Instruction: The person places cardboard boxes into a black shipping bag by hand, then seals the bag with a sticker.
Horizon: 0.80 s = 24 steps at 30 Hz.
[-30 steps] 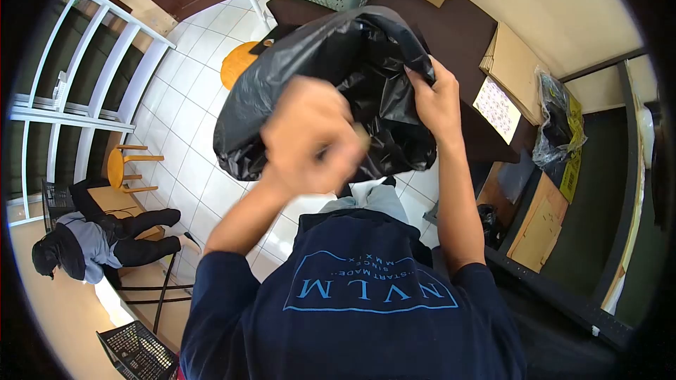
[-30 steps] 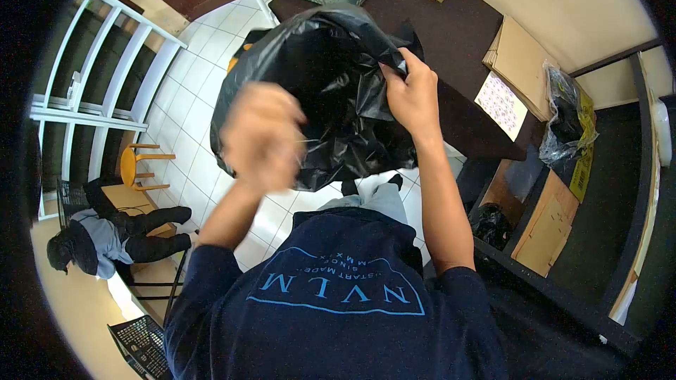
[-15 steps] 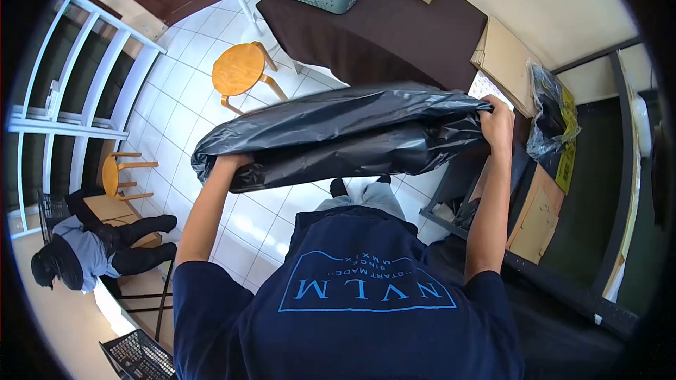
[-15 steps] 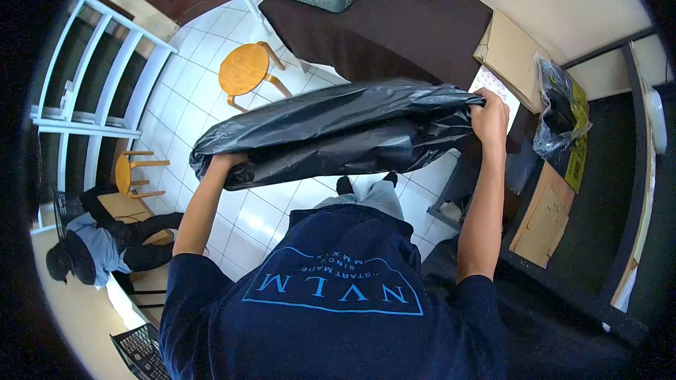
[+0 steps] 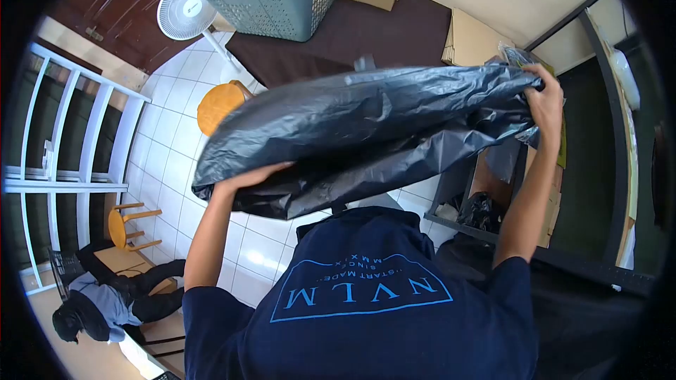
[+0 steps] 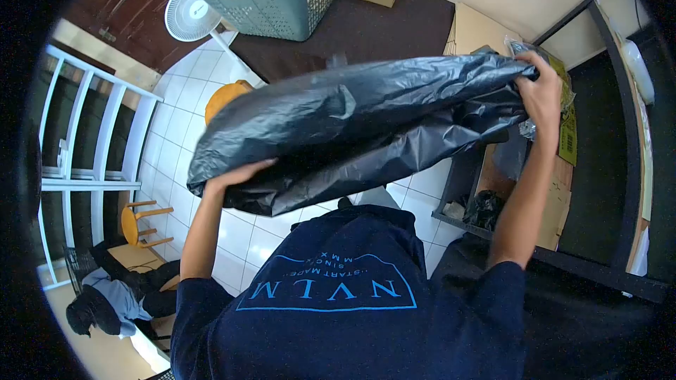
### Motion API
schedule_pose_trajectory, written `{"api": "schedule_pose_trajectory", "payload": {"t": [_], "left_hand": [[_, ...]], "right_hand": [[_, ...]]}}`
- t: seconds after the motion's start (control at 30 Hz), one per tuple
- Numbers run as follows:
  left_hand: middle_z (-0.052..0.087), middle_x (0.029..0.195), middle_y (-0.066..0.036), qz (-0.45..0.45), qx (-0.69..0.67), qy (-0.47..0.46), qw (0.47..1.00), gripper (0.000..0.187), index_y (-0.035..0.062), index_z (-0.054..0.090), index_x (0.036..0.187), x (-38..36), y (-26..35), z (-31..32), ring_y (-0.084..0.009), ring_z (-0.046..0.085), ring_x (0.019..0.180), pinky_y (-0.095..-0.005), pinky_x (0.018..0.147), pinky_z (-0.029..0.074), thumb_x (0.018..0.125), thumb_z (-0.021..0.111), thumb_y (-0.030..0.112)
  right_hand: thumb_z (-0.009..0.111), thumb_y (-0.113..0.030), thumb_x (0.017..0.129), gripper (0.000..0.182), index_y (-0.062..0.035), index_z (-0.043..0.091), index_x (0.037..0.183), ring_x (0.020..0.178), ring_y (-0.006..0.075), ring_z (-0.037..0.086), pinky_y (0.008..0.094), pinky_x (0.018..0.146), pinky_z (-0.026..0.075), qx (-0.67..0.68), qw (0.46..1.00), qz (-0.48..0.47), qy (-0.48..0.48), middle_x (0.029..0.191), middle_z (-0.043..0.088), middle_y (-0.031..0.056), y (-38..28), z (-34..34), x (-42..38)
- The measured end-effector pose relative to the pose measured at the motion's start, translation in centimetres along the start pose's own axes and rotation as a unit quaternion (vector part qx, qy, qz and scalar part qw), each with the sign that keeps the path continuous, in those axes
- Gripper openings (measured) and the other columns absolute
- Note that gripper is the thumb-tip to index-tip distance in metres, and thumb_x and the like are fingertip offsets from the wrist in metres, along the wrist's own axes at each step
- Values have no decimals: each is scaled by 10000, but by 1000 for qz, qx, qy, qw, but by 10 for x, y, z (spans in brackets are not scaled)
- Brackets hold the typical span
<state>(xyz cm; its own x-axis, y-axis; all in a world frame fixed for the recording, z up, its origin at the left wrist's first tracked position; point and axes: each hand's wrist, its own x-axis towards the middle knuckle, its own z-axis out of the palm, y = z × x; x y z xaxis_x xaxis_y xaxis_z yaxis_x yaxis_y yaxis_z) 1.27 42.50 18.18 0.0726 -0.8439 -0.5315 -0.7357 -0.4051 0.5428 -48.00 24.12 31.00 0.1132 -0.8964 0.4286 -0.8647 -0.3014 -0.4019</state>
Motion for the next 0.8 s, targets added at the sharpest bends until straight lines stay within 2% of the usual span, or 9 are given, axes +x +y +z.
{"api": "schedule_pose_trajectory", "payload": {"t": [0.13,0.23,0.27,0.3,0.43,0.5,0.63,0.7,0.8], "left_hand": [[417,1429,-158,-17,53,167,984,668,45,429,1378,33,-21,-74,-272,389,1314,-343,1129,259,865,587,442],[438,1411,-166,-47,151,214,964,577,61,446,1369,51,-11,-89,-275,426,1290,-339,1111,308,911,537,399],[455,1401,-157,91,110,246,959,651,94,468,1361,78,-55,-72,-293,425,1290,-348,1106,314,845,600,469],[464,1397,-151,54,269,198,941,701,91,466,1359,85,-25,-59,-291,418,1297,-362,1108,311,822,597,522],[428,1402,-190,233,367,104,895,748,120,447,1375,92,92,-36,-370,359,1324,-428,1119,262,787,645,538],[296,1498,-200,208,378,-10,902,817,136,314,1465,100,150,-53,-373,238,1395,-416,1153,177,806,661,474],[288,1491,-232,258,336,2,906,887,164,238,1492,159,193,-50,-394,232,1395,-418,1153,177,788,687,465],[298,1464,-283,137,209,-96,964,870,214,239,1491,181,232,-47,-426,286,1363,-427,1142,206,787,692,452],[315,1431,-329,248,206,-59,945,813,161,264,1475,213,257,-44,-458,355,1313,-434,1106,281,822,665,433]], "right_hand": [[816,-152,656,378,-15,625,952,820,343,651,351,733,487,-105,990,-80,-46,845,666,179,-7,-29,41],[755,1,650,370,-27,606,988,863,313,651,337,763,486,-152,984,-84,-42,909,664,168,5,-47,77],[740,20,645,381,-33,599,995,887,294,653,330,777,483,-146,986,-82,-6,920,662,165,13,-52,92],[724,39,640,393,-38,592,1002,911,276,655,323,792,479,-141,986,-79,29,931,661,162,28,-59,107],[601,34,722,337,-64,595,1044,916,277,656,321,796,478,-165,974,-97,121,934,661,165,82,-72,186],[588,24,719,350,-72,599,1055,918,292,657,332,797,479,-173,978,-55,108,945,656,179,96,-68,224],[570,32,700,392,-88,609,1071,873,301,653,338,795,481,-126,985,-87,84,902,640,196,127,-28,283],[565,46,687,403,-88,611,1064,821,276,636,335,783,481,-80,994,-63,43,871,629,179,142,-5,313],[605,33,690,414,-79,606,1089,824,282,615,348,805,472,-25,995,-92,-41,891,632,152,165,32,352]]}}
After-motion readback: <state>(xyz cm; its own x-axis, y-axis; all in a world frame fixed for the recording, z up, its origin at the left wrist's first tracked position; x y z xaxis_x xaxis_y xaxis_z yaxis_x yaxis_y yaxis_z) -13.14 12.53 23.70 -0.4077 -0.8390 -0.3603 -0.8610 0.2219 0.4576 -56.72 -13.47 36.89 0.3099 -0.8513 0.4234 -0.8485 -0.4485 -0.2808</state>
